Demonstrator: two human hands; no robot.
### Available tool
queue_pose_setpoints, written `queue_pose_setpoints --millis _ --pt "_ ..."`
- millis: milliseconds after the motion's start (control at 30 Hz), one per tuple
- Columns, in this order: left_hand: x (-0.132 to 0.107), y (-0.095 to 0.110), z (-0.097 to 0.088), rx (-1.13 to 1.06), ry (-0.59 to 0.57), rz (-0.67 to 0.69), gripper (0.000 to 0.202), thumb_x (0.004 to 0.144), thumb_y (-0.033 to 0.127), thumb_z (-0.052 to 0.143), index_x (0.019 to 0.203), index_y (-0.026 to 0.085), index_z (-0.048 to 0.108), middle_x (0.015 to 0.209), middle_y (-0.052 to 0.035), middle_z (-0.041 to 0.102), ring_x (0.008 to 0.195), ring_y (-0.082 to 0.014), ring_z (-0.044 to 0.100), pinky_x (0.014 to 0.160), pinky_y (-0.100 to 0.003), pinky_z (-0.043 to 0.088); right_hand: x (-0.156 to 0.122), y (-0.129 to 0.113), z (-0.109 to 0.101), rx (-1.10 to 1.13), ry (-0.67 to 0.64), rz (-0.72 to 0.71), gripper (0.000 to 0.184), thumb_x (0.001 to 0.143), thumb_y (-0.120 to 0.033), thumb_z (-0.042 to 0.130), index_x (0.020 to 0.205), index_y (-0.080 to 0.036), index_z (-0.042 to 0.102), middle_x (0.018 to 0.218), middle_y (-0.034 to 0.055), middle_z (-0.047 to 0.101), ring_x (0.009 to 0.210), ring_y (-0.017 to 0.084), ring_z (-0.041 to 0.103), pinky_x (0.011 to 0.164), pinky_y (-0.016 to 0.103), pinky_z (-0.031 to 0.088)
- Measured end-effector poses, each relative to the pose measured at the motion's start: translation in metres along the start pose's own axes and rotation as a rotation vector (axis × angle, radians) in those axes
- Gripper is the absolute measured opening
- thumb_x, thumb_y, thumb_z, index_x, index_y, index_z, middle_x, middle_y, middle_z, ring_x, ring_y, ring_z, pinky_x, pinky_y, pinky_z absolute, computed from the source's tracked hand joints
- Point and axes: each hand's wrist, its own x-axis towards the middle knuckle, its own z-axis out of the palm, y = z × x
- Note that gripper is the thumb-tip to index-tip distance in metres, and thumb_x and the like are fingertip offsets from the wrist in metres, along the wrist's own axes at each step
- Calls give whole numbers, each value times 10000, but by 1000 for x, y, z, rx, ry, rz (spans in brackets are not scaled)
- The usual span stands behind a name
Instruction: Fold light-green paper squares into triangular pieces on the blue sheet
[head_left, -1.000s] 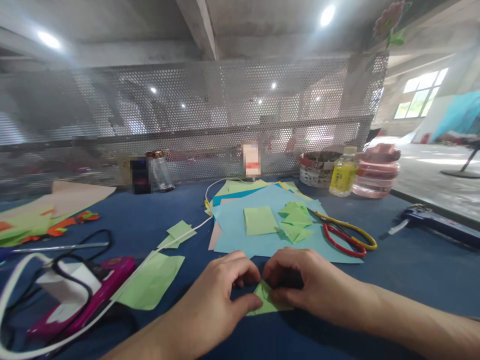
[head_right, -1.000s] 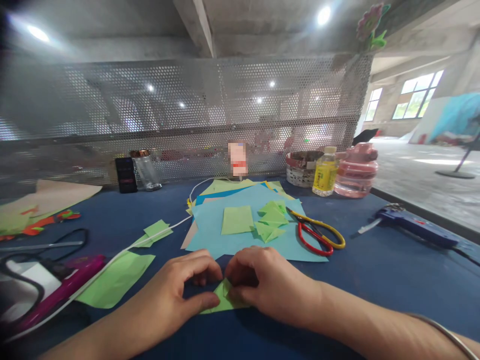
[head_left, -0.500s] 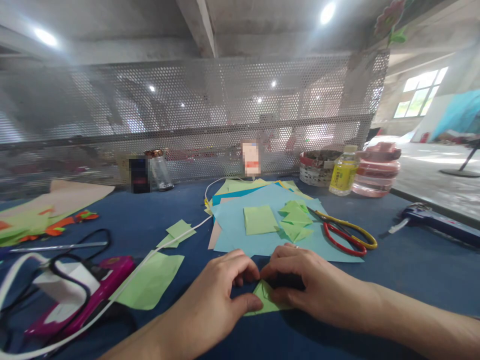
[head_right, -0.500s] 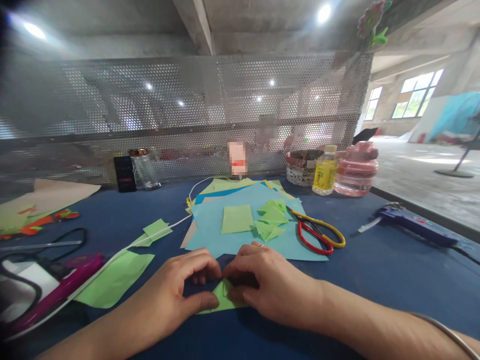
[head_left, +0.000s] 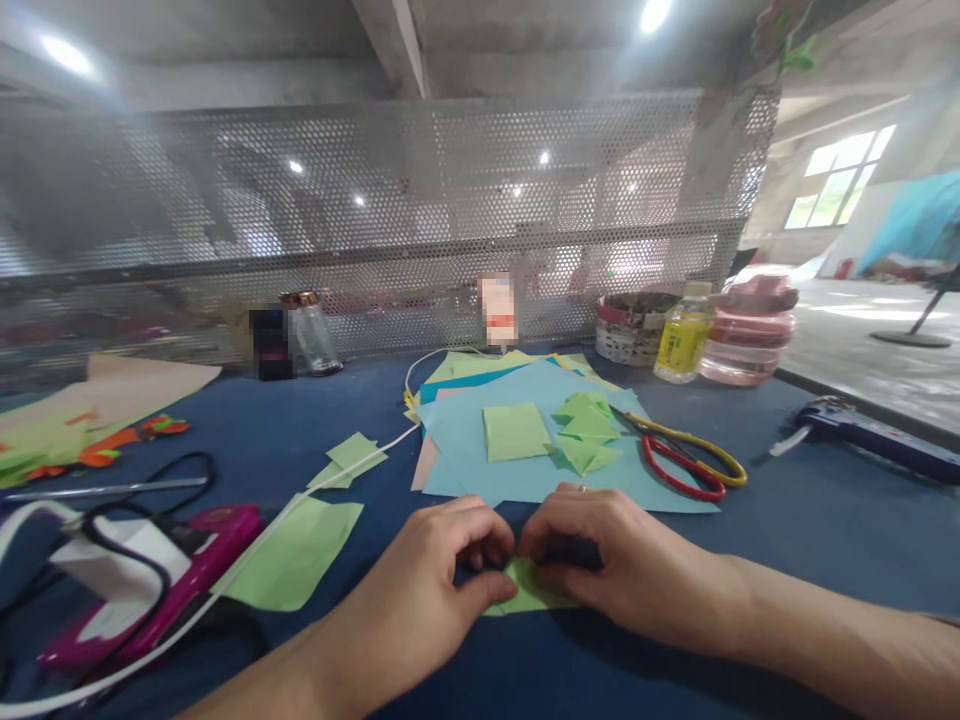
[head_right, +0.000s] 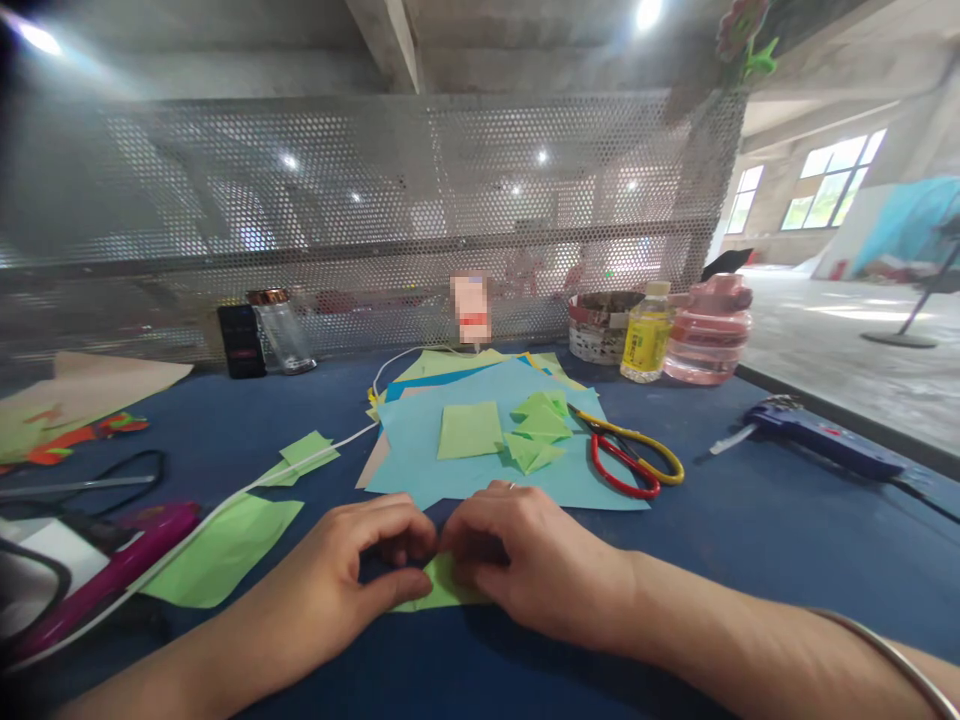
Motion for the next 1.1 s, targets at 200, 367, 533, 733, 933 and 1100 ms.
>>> queue_pose_setpoints --millis 200,367,533,733,933,1100 --pt "-1 0 1 43 -17 40 118 806 136 570 720 193 628 710 24 611 665 -138 566 623 -238 428 -2 -2 3 15 15 34 263 704 0 594 884 -181 657 793 -18 642 717 107 557 683 200 421" --pt "-2 -3 2 65 -27 76 121 801 108 551 734 190 611 728 22 613 671 -136 576 632 -236 438 -2 -1 2 -49 -5 -11 183 736 -15 601 836 -159 654 792 4 613 752 124 545 708 224 416" --pt "-2 -2 0 95 -41 129 140 810 85 543 727 187 590 731 28 588 679 -125 555 639 -227 421 -1 0 2 -69 -25 -70 176 753 2 611 819 -154 658 784 5 607 776 128 537 747 233 413" --pt "-2 -3 -2 101 -60 213 182 812 27 530 737 189 569 766 36 569 718 -114 541 667 -214 401 -1 -2 1 -57 -11 -152 176 785 1 585 813 -157 655 785 11 610 770 132 539 719 230 425" --pt "-3 -4 -4 147 -104 275 186 837 29 513 728 178 536 794 32 532 708 -102 521 655 -210 387 -2 -2 -1 -91 -34 -209 177 795 5 577 826 -155 648 811 25 603 804 143 537 726 236 429" --pt "-3 -3 -8 237 -167 339 208 870 34 469 729 174 532 828 11 523 744 -120 526 681 -223 394 -2 -4 -2 -107 -62 -241 167 807 1 560 781 -150 628 808 30 593 797 142 531 733 240 431"
